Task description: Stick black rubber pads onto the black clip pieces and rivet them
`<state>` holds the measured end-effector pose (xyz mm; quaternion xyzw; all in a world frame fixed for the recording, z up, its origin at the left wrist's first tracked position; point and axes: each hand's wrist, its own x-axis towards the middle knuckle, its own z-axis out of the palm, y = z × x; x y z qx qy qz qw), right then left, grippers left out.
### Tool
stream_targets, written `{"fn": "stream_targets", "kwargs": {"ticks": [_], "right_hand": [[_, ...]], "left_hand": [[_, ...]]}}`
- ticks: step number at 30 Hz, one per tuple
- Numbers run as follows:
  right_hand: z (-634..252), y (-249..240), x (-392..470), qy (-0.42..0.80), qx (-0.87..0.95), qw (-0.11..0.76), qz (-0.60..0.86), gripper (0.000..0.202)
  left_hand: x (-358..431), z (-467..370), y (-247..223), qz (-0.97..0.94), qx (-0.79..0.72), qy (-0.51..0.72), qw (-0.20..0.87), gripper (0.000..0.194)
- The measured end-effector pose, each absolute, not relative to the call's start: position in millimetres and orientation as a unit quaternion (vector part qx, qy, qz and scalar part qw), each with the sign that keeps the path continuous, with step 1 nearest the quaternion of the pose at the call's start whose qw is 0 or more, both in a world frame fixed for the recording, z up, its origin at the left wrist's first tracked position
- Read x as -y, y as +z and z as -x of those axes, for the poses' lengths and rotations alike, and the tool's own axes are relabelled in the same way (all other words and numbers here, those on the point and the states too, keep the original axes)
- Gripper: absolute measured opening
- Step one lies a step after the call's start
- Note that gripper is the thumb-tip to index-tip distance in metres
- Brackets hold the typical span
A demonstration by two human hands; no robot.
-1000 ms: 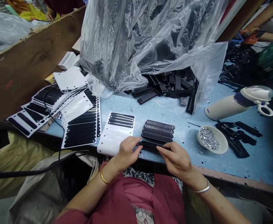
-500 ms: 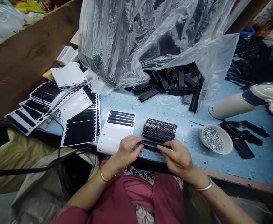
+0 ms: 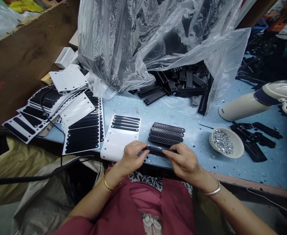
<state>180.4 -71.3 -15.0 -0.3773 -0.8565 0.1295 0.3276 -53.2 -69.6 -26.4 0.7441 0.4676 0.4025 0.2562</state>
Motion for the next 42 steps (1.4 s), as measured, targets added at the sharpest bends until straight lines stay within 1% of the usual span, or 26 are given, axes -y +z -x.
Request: {"fn": "stream_targets", "kwargs": {"ticks": [2,5,7,11,14,20,27,42], "right_hand": [[-181,-16,71,0.13,0.855,0.329,0.379,0.037],[-180,-15,71,0.133,0.854,0.328,0.381,0.035],[-179,-14,70,0.134,0.855,0.324,0.383,0.034],[-178,-9,70,0.137,0.856,0.315,0.387,0.03],[-179,-6,69,0.14,0.85,0.318,0.396,0.026],[-191,-1,67,0.172,0.811,0.359,0.428,0.014],[-201,-2,74,0.177,0.792,0.379,0.444,0.017],[-204,-2,78,0.156,0.81,0.357,0.439,0.014]], "left_hand": [[70,53,-27,-0.744,-0.468,0.404,0.255,0.014],[70,53,-26,-0.743,-0.466,0.415,0.241,0.02],[71,53,-25,-0.759,-0.446,0.424,0.21,0.024],[72,53,-28,-0.814,-0.403,0.401,0.122,0.023],[72,54,-32,-0.829,-0.39,0.389,0.095,0.025],[70,54,-35,-0.833,-0.382,0.39,0.091,0.027],[69,53,-35,-0.837,-0.374,0.39,0.084,0.026],[68,49,-34,-0.83,-0.374,0.404,0.09,0.023]]}}
